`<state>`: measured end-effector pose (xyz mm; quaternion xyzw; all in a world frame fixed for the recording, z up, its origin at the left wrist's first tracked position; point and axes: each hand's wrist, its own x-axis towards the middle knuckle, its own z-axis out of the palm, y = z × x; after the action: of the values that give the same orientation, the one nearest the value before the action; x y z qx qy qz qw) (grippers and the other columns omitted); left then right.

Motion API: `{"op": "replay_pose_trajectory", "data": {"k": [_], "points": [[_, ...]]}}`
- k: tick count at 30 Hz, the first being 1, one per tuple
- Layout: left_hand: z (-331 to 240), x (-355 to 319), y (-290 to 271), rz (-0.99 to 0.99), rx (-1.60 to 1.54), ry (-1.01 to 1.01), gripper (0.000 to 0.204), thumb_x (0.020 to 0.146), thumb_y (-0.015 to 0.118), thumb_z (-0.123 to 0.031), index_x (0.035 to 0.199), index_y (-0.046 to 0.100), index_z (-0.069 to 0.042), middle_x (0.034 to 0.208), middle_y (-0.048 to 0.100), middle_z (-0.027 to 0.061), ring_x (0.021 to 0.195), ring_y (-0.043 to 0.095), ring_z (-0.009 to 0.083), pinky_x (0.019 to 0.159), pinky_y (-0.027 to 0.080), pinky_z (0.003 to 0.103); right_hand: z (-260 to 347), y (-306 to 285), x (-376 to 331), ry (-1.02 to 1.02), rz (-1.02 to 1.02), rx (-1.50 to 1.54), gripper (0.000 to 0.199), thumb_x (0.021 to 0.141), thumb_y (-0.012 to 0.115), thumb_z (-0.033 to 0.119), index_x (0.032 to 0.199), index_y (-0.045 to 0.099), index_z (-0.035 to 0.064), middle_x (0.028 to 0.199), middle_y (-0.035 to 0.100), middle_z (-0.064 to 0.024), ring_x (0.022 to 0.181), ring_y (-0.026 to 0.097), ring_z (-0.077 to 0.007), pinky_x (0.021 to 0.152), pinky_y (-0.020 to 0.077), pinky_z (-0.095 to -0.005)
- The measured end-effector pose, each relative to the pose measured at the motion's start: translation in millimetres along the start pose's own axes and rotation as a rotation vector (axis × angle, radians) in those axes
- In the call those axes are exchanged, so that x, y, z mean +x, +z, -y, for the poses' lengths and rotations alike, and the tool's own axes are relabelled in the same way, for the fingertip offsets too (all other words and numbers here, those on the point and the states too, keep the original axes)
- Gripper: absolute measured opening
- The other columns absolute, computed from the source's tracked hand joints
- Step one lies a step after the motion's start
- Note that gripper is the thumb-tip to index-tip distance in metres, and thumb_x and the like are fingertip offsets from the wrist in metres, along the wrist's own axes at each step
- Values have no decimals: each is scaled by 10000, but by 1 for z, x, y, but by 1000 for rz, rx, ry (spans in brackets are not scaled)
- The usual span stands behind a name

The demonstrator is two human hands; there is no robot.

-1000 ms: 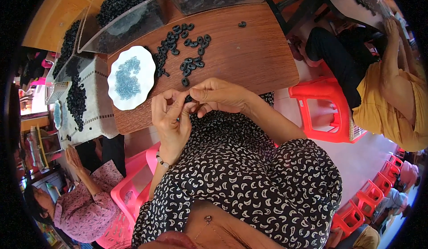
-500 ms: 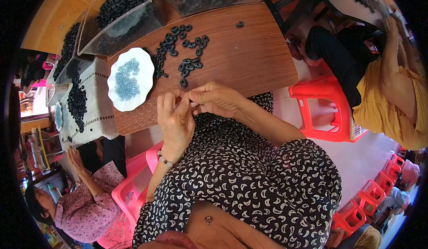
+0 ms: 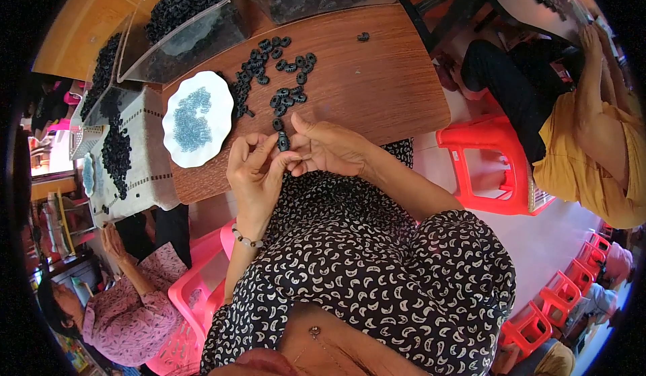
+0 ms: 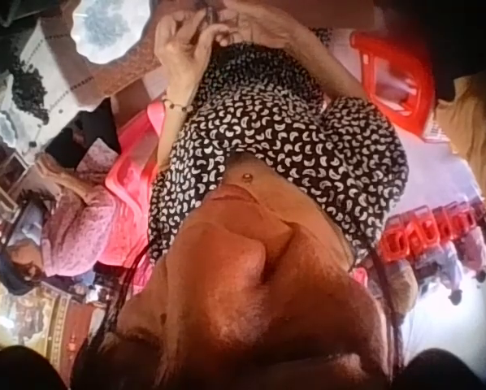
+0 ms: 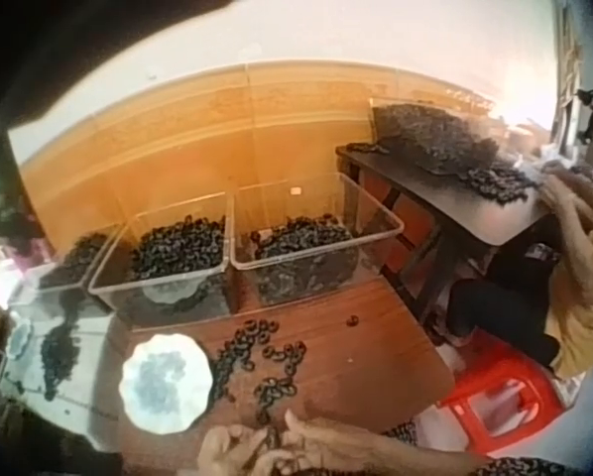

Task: The person picks up a black plastic piece and a small metal pin by hand, inserts the pin into the piece, and places the assembled unit onto the table, repeating this process with items from the table and a white plate.

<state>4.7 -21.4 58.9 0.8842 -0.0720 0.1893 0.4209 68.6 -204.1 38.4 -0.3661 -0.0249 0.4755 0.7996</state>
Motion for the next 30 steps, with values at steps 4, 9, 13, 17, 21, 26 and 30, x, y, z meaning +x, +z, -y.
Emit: {"op": "replay_pose_trajectory", "data": {"k": [4,9,13,17,21,26,30], "points": [[-2,0,-1,21,34,44,365,725,853,-151,1053,772,-12,931,628,100,852,591,278,745,491,388,-5,-3,2,51,-30,-2,636,1026,492,602,948,675,-2,906,660,-100,843,647,-193,831,567,-358],[1,-3,1,25,25,35,351,739,844,-143,1058,776,-13,933,626,96,860,590,275,736,488,382,-4,-2,2,62,-27,-36,610,1031,520,570,927,684,-8,878,668,-93,812,660,-187,795,575,-349],[6,-3,3,40,21,84,326,769,827,-121,1074,778,-16,940,625,97,849,584,268,727,485,374,-5,-8,2,81,-8,-80,585,1031,545,546,941,690,-14,893,685,-86,820,681,-171,791,582,-321],[3,-5,4,49,16,67,314,788,815,-106,1086,774,-15,945,619,100,841,578,263,716,483,369,-2,-7,0,42,33,-132,551,1030,573,508,989,702,-27,909,700,-84,830,698,-162,813,587,-295],[0,-4,4,32,-9,62,317,806,805,-93,1111,768,-15,944,612,103,839,571,260,700,485,365,5,-1,-1,2,59,-123,499,1028,605,455,1010,711,-32,911,704,-80,839,701,-154,817,590,-287],[2,-6,3,1,-40,77,332,801,806,-70,1126,765,-18,951,622,103,837,580,248,706,493,351,9,-1,-1,-16,106,-202,465,1017,634,429,1050,712,-28,946,701,-68,853,694,-133,801,586,-264],[7,-9,5,-64,-145,10,359,803,807,-28,1159,763,-31,987,662,98,843,616,208,720,503,311,20,14,-7,-36,-1,-344,436,1026,630,402,1123,718,-14,1032,723,-74,842,681,-114,776,578,-253]]}}
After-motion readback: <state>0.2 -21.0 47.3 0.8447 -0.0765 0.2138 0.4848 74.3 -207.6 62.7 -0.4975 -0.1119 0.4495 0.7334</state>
